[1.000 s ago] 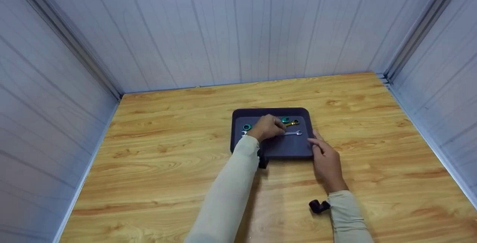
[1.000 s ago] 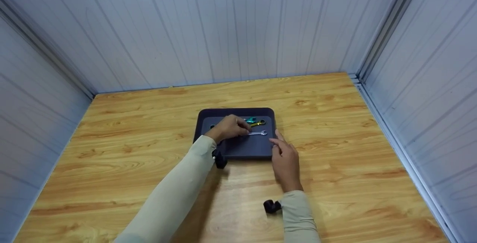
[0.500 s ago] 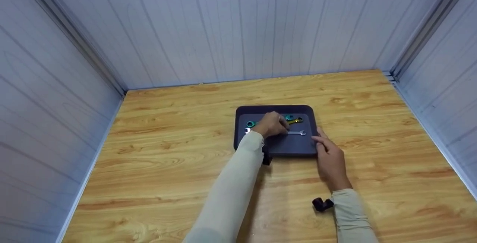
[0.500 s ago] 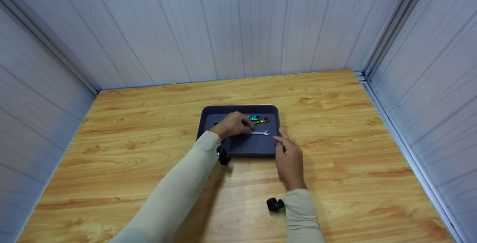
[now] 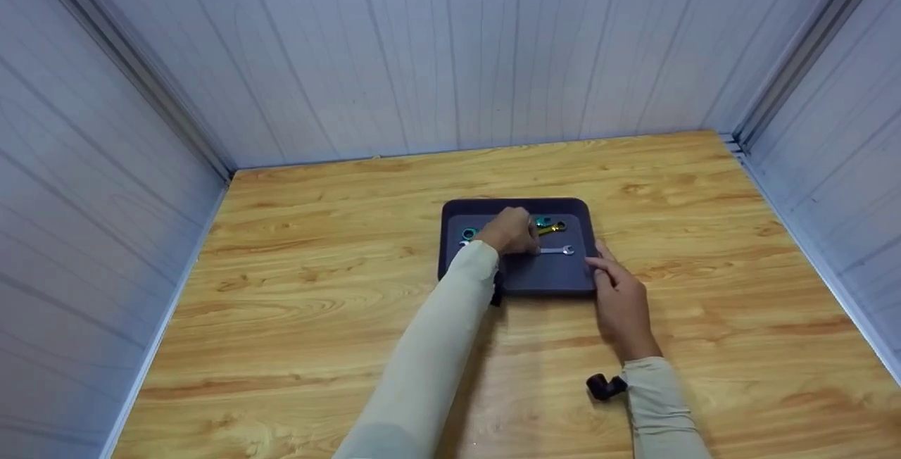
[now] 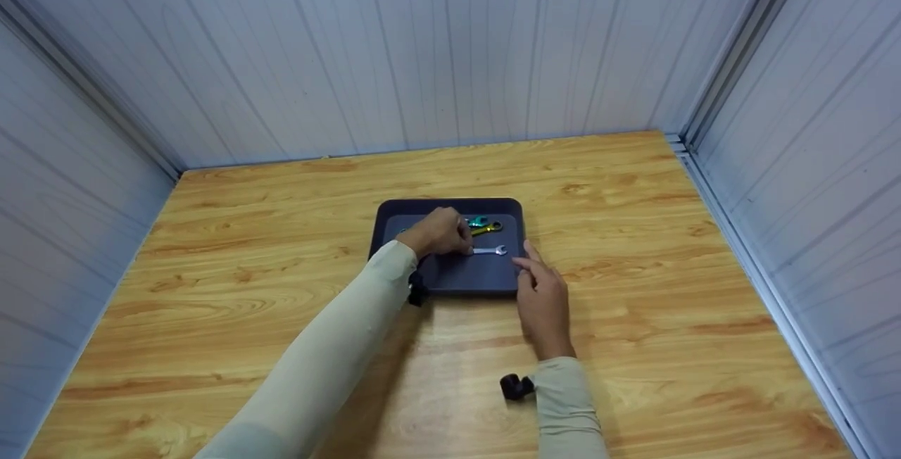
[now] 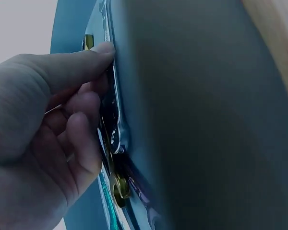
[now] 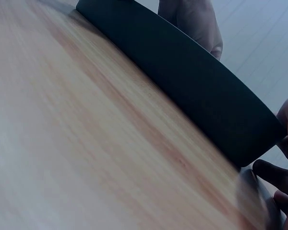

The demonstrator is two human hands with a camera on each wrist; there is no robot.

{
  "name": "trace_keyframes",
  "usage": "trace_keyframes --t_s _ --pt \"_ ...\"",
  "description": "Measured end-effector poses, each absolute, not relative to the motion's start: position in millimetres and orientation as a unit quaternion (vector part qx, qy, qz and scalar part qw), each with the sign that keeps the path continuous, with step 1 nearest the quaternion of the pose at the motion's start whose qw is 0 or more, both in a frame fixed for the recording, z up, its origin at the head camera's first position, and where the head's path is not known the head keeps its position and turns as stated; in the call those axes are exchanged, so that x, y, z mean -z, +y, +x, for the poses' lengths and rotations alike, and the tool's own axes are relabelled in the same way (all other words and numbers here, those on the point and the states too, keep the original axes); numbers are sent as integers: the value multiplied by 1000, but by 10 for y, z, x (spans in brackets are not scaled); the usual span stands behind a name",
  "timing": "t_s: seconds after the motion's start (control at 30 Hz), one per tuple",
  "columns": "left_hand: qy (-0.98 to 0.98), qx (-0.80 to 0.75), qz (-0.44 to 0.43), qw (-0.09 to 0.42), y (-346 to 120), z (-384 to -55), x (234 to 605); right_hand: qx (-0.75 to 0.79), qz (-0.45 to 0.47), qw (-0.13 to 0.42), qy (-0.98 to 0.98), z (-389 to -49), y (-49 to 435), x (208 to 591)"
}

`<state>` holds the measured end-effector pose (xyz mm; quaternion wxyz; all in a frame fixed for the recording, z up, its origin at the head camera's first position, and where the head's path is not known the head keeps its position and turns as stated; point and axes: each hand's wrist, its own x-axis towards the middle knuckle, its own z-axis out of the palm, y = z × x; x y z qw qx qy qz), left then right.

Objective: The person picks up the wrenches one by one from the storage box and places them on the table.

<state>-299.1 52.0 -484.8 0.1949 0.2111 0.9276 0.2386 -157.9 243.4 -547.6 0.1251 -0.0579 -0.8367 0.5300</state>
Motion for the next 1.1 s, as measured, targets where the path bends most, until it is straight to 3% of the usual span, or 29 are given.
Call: trace_keyframes --t_s 0.43,0.9,1.1 --pt "929 -209 211 218 490 -2946 4813 -544 -66 118 -828 -1560 2420 5465" --pt "939 -163 236 190 490 -2905 4847 -529 -74 114 -838 -1562 2415 5477" --pt "936 -168 235 201 484 -2893 4855 -537 -80 107 -833 -1567 2414 5477"
